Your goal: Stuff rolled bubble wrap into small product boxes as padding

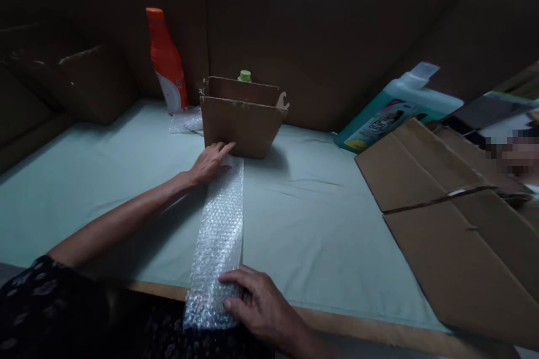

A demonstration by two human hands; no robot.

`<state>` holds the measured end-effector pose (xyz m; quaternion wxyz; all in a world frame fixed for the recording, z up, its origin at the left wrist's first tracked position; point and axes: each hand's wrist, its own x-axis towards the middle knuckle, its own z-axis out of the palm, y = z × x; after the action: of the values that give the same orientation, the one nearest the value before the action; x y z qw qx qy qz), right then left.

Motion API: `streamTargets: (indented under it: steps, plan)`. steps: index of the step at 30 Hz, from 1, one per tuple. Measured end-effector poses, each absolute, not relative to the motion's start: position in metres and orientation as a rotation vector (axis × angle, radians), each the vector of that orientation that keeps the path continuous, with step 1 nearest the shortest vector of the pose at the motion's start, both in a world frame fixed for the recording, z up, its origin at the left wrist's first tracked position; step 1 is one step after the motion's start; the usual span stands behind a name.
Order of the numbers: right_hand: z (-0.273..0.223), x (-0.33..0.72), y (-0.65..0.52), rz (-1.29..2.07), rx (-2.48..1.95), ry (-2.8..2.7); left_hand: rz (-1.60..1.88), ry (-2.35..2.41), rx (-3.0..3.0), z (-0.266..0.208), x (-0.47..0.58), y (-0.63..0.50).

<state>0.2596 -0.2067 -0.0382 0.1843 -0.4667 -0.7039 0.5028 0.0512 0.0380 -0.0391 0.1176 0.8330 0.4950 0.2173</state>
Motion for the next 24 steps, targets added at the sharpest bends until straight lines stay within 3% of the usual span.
streamTargets:
  steps: [5,9,16,20,24]
  plan:
    - [-0.041,0.266,-0.205,1.782,-1.302,-1.758,0.714,1.231,2.426,-0.058,0.005,-0.036]
    - [-0.05,0.265,-0.198,1.934,-1.208,-1.387,0.493,0.809,2.293,-0.048,-0.041,-0.142]
    - [-0.058,0.255,-0.183,1.997,-1.017,-0.892,0.833,1.196,1.962,-0.07,-0.004,-0.18]
    - [-0.057,0.263,-0.187,1.781,-1.105,-1.075,0.713,1.416,1.913,-0.078,0.012,-0.151]
    - [-0.057,0.268,-0.186,1.056,-1.245,-1.73,0.565,1.457,1.957,-0.08,0.013,-0.142]
